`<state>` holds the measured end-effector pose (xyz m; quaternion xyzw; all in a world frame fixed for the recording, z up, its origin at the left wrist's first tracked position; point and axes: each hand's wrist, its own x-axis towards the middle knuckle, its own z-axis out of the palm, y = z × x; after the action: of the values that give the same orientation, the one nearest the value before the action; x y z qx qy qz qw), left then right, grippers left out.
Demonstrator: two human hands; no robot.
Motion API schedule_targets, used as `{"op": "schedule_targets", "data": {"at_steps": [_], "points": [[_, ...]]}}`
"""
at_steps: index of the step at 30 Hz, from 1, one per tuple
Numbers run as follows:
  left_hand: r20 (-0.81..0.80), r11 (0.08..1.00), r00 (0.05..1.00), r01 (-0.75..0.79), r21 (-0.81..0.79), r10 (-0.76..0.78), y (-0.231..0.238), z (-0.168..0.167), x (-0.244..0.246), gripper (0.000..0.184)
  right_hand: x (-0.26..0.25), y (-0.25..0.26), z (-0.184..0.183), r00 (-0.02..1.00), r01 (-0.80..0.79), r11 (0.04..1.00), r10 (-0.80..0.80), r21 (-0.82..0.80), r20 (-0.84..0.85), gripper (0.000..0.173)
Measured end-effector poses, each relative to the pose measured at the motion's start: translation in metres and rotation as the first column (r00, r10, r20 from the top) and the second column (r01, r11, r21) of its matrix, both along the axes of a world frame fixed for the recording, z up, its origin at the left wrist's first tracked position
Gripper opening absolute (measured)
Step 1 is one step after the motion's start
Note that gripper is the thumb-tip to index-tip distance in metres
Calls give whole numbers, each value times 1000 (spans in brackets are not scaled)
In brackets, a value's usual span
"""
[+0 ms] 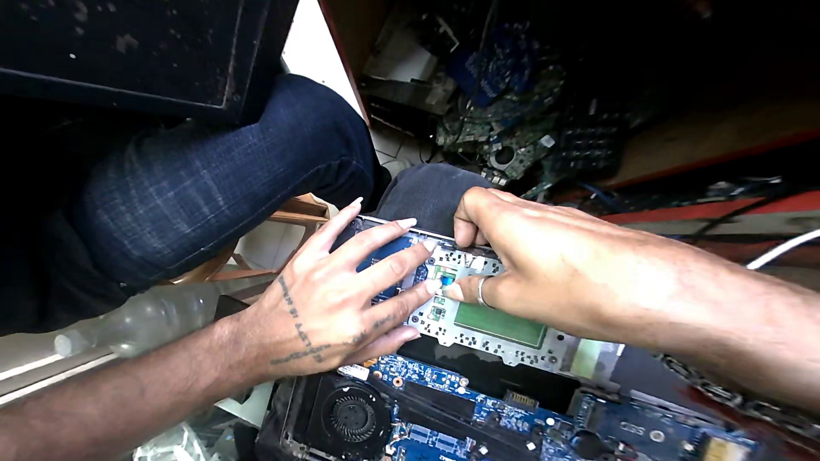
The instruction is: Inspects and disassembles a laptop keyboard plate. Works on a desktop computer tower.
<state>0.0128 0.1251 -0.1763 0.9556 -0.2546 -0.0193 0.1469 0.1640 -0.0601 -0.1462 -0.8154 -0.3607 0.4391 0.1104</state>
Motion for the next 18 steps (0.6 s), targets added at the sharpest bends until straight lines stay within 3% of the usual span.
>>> {"op": "schedule_targets", "data": {"at_steps": [8, 18], "points": [[18, 999, 1000, -15, -37, 15, 2, -5, -3, 37, 7, -7, -3, 995, 34, 999, -32, 21, -92, 38], [29, 994, 999, -35, -101, 39, 3, -9, -6, 37, 2, -2, -1, 1000, 12, 1000, -12, -16, -11, 46]]}}
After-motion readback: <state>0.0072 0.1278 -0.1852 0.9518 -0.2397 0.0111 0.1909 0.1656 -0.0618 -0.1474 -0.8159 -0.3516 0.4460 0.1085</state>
